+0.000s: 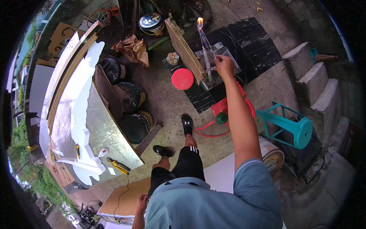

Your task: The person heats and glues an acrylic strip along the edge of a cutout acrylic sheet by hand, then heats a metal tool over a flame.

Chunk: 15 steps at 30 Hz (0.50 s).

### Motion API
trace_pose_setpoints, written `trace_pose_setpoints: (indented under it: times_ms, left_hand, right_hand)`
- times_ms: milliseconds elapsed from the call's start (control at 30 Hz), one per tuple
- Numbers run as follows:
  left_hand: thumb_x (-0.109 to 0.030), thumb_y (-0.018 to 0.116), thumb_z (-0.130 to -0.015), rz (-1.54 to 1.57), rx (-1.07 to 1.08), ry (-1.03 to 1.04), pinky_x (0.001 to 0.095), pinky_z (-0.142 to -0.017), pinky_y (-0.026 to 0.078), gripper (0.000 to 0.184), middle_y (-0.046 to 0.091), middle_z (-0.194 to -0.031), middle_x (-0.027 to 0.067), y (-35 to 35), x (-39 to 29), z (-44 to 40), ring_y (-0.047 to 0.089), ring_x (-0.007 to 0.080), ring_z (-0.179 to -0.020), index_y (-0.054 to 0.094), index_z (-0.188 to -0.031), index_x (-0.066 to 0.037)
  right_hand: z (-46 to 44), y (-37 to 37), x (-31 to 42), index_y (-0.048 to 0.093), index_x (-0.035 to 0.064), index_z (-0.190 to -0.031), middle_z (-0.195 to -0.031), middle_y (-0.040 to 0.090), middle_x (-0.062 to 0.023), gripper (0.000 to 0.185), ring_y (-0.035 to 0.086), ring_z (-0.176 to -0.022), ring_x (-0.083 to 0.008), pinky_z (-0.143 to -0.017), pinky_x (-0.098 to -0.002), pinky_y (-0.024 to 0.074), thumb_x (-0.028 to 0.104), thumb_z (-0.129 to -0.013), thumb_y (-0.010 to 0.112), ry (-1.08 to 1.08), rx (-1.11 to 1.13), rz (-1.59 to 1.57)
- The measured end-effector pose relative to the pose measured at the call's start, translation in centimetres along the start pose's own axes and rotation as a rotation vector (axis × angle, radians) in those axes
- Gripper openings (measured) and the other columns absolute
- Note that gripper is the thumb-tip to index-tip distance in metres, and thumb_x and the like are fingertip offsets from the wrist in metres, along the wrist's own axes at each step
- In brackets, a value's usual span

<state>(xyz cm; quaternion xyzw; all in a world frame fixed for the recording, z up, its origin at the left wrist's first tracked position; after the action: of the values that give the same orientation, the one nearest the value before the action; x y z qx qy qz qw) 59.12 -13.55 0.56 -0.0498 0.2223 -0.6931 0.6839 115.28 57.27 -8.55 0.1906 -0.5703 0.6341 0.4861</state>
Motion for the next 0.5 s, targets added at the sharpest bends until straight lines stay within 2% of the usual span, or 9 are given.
trace_pose_setpoints:
  times_ms: [200,500]
  left_hand:
    - [-0.007,0.053,-0.101,-0.022,0.005,0.007,0.0253,-0.064,0.05,0.012,0.067,-0.085,0.0041,-0.23,-0.32,-0.09,0.059,0.0105,-0.071,0.062,-0.108,-0.002]
    - [-0.008,0.054,-0.101,-0.008,-0.013,-0.011,0.0251,-0.063,0.05,0.013,0.067,-0.084,0.0041,-0.44,-0.76,0.17,0.06,0.0103,-0.071,0.064,-0.107,-0.002]
  right_hand:
    - [-0.22,0.11,-0.35,0.072,-0.0005,-0.114,-0.096,0.075,-0.0155,0.028,0.074,-0.07,-0.0232,-0.061,-0.0331,0.0614,0.016,-0.091,0.068,-0.007,0.009,0.02]
    - [0.08,0.0,-0.01,0.071,-0.0022,-0.114,-0.095,0.074,-0.0156,0.028,0.074,-0.069,-0.0223,-0.06,-0.0329,0.0609,0.015,-0.091,0.067,-0.01,0.004,0.01]
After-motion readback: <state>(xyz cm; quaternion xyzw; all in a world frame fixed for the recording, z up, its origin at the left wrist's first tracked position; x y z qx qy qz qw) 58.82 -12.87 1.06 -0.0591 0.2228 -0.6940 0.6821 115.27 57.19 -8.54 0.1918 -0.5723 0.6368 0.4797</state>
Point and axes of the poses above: each hand's wrist, its own z-axis away from the middle knuckle, its own y-axis out of the palm, x = y × z, the point moved 6 cm from there along -z, towards the middle knuckle
